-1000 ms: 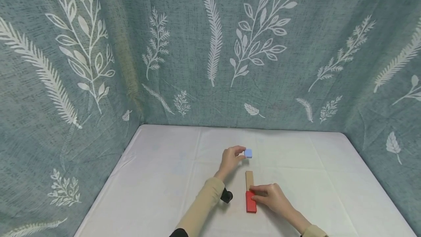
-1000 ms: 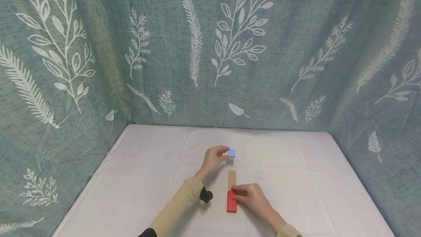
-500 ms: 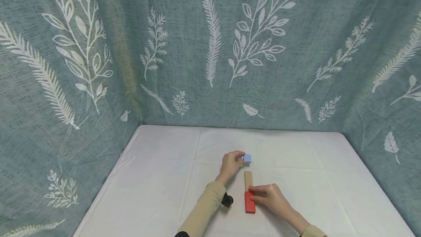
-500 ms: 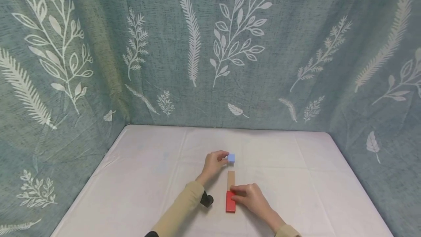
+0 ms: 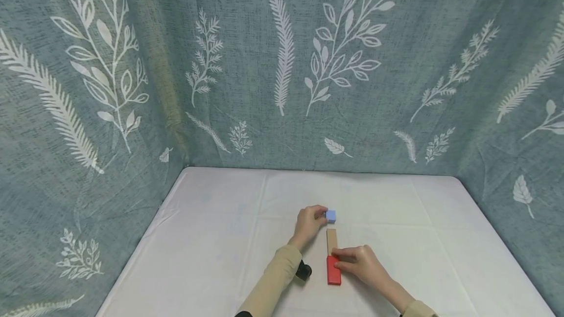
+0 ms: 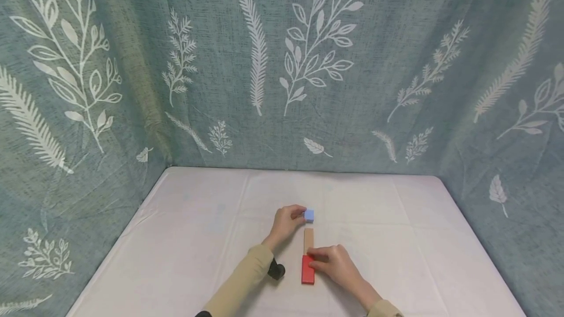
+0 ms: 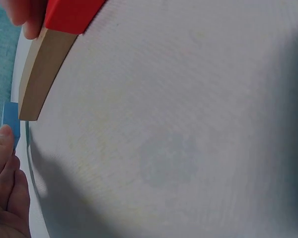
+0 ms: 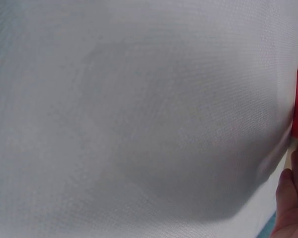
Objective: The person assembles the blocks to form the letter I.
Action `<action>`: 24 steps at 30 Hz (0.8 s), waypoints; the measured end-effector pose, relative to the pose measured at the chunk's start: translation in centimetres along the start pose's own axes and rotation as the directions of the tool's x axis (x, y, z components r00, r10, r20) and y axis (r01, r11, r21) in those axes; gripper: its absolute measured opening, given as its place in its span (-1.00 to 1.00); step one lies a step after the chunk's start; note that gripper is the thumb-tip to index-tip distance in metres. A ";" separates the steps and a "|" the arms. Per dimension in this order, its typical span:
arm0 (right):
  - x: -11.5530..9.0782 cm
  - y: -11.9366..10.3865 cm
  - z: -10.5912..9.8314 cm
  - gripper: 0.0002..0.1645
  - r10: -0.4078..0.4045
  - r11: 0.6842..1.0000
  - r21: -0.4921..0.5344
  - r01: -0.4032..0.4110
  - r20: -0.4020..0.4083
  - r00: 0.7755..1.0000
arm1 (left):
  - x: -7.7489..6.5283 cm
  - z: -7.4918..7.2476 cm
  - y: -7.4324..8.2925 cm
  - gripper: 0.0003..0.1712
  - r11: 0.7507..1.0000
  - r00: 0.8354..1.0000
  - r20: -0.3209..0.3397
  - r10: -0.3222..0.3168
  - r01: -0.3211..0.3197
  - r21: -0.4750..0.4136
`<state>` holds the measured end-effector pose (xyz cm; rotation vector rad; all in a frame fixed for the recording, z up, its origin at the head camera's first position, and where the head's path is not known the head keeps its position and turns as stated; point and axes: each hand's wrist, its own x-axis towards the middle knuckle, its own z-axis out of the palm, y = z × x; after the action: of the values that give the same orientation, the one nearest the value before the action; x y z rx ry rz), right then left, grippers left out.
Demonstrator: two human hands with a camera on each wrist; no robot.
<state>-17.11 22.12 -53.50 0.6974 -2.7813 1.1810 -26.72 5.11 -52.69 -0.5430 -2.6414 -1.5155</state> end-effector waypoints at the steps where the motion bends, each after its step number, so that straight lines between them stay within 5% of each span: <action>1: 0.0 0.0 0.0 -0.61 -0.001 1.000 0.000 0.001 -0.001 1.000 | 0.0 0.0 0.0 -0.73 1.000 1.000 0.000 -0.001 0.001 -0.002; 24: 0.0 0.1 0.0 -0.61 0.013 1.000 -0.003 -0.013 0.009 1.000 | -0.4 0.2 0.1 -0.72 0.999 0.999 0.013 -0.039 0.039 0.035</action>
<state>-17.16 22.18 -53.62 0.6866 -2.7987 1.1786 -26.30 5.26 -52.83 -0.5045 -2.6989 -1.4779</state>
